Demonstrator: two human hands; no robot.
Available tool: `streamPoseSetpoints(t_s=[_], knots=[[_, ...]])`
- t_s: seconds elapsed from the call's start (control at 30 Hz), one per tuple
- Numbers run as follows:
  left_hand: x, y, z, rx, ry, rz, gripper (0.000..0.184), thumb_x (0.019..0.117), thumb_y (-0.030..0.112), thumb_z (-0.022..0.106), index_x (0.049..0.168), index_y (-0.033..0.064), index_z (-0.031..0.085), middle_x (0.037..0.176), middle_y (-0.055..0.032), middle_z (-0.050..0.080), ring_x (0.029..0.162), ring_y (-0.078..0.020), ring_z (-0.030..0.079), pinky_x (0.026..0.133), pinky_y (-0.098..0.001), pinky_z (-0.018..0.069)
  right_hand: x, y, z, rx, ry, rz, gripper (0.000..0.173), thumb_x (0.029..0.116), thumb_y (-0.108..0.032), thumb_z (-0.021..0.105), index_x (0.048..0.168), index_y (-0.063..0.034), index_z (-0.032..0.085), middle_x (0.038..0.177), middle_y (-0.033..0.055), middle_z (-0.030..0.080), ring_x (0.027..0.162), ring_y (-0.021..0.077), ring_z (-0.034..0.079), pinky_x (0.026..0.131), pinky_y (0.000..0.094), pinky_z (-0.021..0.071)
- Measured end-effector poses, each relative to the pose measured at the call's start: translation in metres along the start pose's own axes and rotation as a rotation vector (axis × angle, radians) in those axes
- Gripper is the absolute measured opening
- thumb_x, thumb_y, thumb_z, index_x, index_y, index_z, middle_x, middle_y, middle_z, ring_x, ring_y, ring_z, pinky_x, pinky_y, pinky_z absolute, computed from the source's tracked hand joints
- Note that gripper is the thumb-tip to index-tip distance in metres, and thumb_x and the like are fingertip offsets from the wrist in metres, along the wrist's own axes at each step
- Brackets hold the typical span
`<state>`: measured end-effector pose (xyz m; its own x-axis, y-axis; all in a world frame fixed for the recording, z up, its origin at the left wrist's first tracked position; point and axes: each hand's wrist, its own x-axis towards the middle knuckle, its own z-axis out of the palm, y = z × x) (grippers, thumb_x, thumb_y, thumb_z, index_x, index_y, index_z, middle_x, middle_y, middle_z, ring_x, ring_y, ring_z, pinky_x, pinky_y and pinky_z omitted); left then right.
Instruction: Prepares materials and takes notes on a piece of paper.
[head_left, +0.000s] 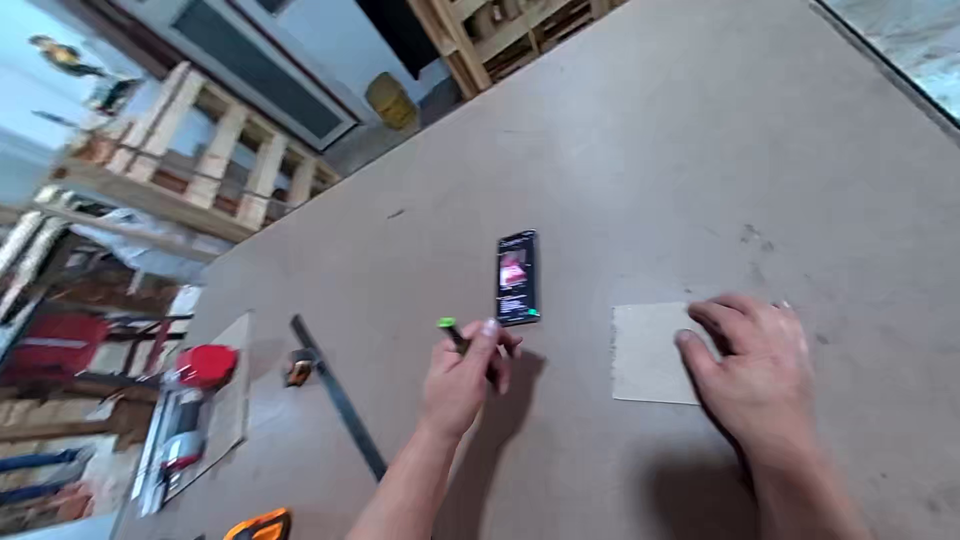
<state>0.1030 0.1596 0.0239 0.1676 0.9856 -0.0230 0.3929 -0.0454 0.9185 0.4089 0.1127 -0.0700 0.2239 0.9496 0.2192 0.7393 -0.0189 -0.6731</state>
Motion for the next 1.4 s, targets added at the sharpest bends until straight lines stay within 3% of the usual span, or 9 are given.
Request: streamPoseSetpoints(t_s=[0.1, 0.2, 0.33, 0.47, 0.7, 0.83, 1.07, 1.2, 1.4], knots=[[0.036, -0.017, 0.047, -0.493, -0.401, -0.018, 0.090, 0.1019, 0.071, 0.009, 0.109, 0.0086, 0.073, 0.108, -0.0113, 0.074, 0.096, -0.0225, 0.072, 0.086, -0.0403, 0.0610, -0.001, 0.003, 0.000, -0.064, -0.071, -0.034, 0.042, 0.0961, -0.044, 0.063, 0.131, -0.0210, 0.070, 0.147, 0.0014, 0.058, 0.147, 0.0263, 0.043, 0.125, 0.0647, 0.0184], [0.088, -0.028, 0.090, -0.524, -0.523, -0.024, 0.105, 0.0930, 0.078, -0.007, 0.087, 0.0105, 0.074, 0.059, -0.0041, 0.066, 0.051, -0.0120, 0.064, 0.050, -0.0291, 0.0555, -0.001, 0.004, 0.000, -0.089, -0.070, -0.026, 0.044, 0.0978, -0.045, 0.059, 0.134, -0.0225, 0.068, 0.149, -0.0026, 0.057, 0.150, 0.0224, 0.039, 0.127, 0.0607, 0.0177], [0.131, -0.035, 0.114, -0.475, -0.487, 0.186, 0.061, 0.1130, 0.043, 0.025, 0.109, 0.0036, 0.072, 0.080, -0.0079, 0.075, 0.068, -0.0164, 0.072, 0.065, -0.0347, 0.0629, -0.001, 0.000, -0.002, -0.070, 0.042, 0.109, 0.055, 0.0948, -0.040, 0.068, 0.145, -0.0207, 0.058, 0.145, 0.0045, 0.056, 0.141, 0.0239, 0.049, 0.124, 0.0598, 0.0276], [0.115, -0.029, 0.128, 0.036, -0.384, 0.517, 0.032, 0.1073, 0.020, 0.052, 0.124, -0.0031, 0.067, 0.118, -0.0110, 0.073, 0.110, -0.0205, 0.070, 0.099, -0.0402, 0.0596, -0.003, 0.001, -0.004, -0.133, 0.190, 0.211, 0.055, 0.0950, -0.043, 0.068, 0.141, -0.0154, 0.061, 0.138, 0.0077, 0.063, 0.138, 0.0279, 0.052, 0.123, 0.0664, 0.0216], [0.090, -0.027, 0.131, -0.135, -0.427, 0.421, 0.016, 0.1016, 0.007, 0.061, 0.111, -0.0018, 0.070, 0.088, -0.0080, 0.074, 0.073, -0.0161, 0.071, 0.064, -0.0318, 0.0637, -0.004, 0.002, -0.005, -0.054, 0.149, 0.110, 0.044, 0.1043, -0.035, 0.055, 0.146, -0.0198, 0.060, 0.137, -0.0073, 0.067, 0.141, 0.0145, 0.052, 0.127, 0.0631, 0.0173], [0.098, -0.031, 0.129, -0.282, -0.471, 0.360, 0.025, 0.1043, 0.007, 0.055, 0.122, -0.0066, 0.066, 0.092, -0.0141, 0.075, 0.079, -0.0215, 0.072, 0.070, -0.0355, 0.0631, -0.005, 0.004, -0.009, -0.009, 0.108, 0.049, 0.042, 0.1002, -0.030, 0.060, 0.140, -0.0167, 0.063, 0.121, -0.0071, 0.073, 0.131, 0.0160, 0.058, 0.125, 0.0663, 0.0177], [0.096, -0.030, 0.133, -0.084, -0.359, 0.476, 0.026, 0.1048, 0.008, 0.054, 0.126, -0.0032, 0.065, 0.103, -0.0098, 0.074, 0.089, -0.0168, 0.072, 0.076, -0.0320, 0.0624, -0.003, 0.004, -0.011, -0.046, 0.007, 0.016, 0.044, 0.1018, -0.030, 0.057, 0.144, -0.0181, 0.060, 0.136, -0.0047, 0.066, 0.139, 0.0159, 0.052, 0.127, 0.0609, 0.0183], [0.073, -0.016, 0.120, 0.520, -0.358, 0.525, 0.059, 0.0933, 0.046, 0.073, 0.141, 0.0141, 0.061, 0.132, 0.0006, 0.067, 0.127, -0.0138, 0.059, 0.110, -0.0389, 0.0491, -0.001, 0.002, -0.010, -0.045, 0.136, 0.149, 0.037, 0.1035, -0.024, 0.056, 0.138, -0.0129, 0.062, 0.129, 0.0023, 0.069, 0.131, 0.0200, 0.059, 0.125, 0.0584, 0.0250], [-0.004, 0.000, 0.135, 0.922, -0.200, 0.248, 0.100, 0.0810, 0.082, 0.061, 0.151, 0.0112, 0.048, 0.139, -0.0137, 0.061, 0.129, -0.0325, 0.057, 0.104, -0.0549, 0.0505, -0.001, 0.004, -0.008, -0.054, 0.147, 0.168, 0.042, 0.1020, -0.008, 0.041, 0.136, -0.0153, 0.064, 0.132, 0.0014, 0.068, 0.136, 0.0200, 0.055, 0.126, 0.0580, 0.0233]])
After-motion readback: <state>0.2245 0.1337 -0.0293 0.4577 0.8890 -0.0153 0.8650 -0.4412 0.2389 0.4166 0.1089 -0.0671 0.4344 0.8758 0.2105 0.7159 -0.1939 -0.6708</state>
